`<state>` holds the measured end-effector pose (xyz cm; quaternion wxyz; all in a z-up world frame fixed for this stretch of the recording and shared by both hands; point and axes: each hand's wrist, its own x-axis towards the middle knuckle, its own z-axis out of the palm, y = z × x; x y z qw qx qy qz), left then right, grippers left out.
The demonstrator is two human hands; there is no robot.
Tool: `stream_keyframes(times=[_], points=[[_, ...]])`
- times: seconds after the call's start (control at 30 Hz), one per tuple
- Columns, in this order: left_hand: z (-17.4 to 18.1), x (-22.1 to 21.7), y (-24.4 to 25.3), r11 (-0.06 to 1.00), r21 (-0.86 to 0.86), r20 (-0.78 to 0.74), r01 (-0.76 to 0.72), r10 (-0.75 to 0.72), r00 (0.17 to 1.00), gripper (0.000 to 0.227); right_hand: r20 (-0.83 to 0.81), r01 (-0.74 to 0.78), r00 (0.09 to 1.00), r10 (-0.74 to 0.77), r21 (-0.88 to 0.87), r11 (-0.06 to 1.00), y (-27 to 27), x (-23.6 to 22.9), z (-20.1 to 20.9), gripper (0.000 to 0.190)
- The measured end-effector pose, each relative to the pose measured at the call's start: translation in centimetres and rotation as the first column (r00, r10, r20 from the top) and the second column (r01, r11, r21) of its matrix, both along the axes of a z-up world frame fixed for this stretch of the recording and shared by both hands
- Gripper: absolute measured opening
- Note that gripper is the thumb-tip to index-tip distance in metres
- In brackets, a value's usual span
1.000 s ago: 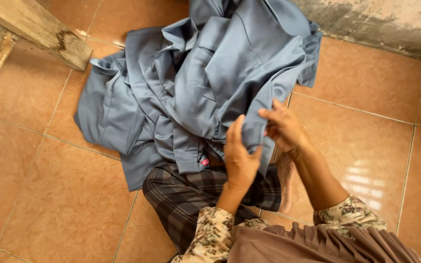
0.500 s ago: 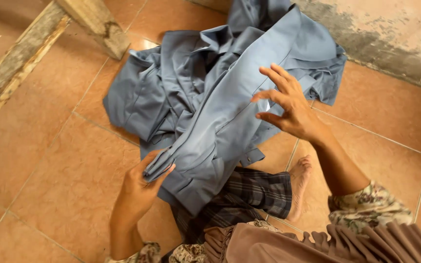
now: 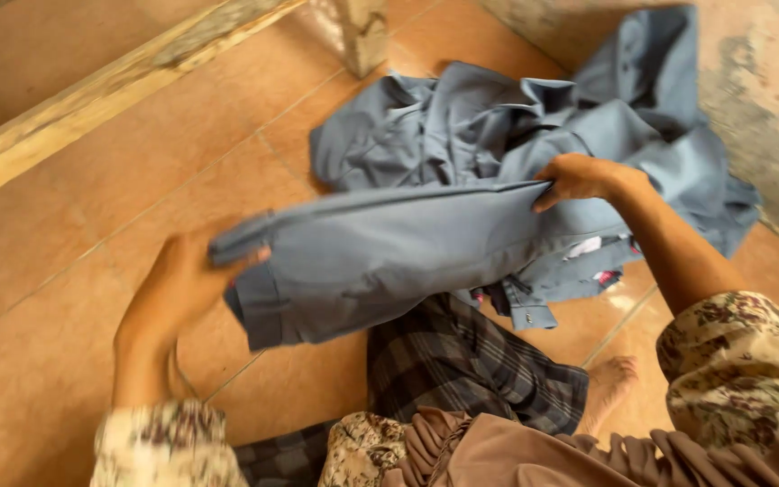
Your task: Folding blue pants into neat rectangles and stacking them on the floor.
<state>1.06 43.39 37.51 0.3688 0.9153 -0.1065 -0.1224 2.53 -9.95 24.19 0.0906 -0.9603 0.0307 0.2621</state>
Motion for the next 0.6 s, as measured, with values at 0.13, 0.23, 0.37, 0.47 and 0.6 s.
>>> stream_keyframes(times=[0.13, 0.23, 0.37, 0.47, 0.6], points=[[-6.3, 5.5, 4.8, 0.998, 0.047, 0.229, 0.043, -0.052, 0.972, 0.041, 0.193, 0.174, 0.972, -0.136, -0.194, 0.966, -3.6, 6.8, -4.3, 0.063], [-8.1, 8.2, 7.5, 0.992, 0.03, 0.354, -0.12, 0.102, 0.93, 0.042, 0.636, 0.044, 0.729, 0.253, -0.412, 0.91, -1.2, 9.5, -0.8, 0.022], [-7.1, 6.5, 10.2, 0.967, -0.186, 0.612, -0.175, 0.253, 0.749, 0.034, 0.85, 0.157, 0.179, 0.495, -0.521, 0.839, 4.6, 10.7, 0.3, 0.028], [-11.1, 4.1, 13.8, 0.978, -0.203, 0.704, -0.057, 0.186, 0.685, 0.047, 0.858, 0.024, 0.212, 0.468, -0.484, 0.875, 10.6, 8.8, -4.3, 0.037], [-27.3, 0.7, 21.1, 0.985, 0.161, 0.652, -0.07, -0.052, 0.757, 0.072, 0.782, -0.226, 0.453, 0.428, -0.364, 0.904, 16.7, 4.7, -17.5, 0.026]])
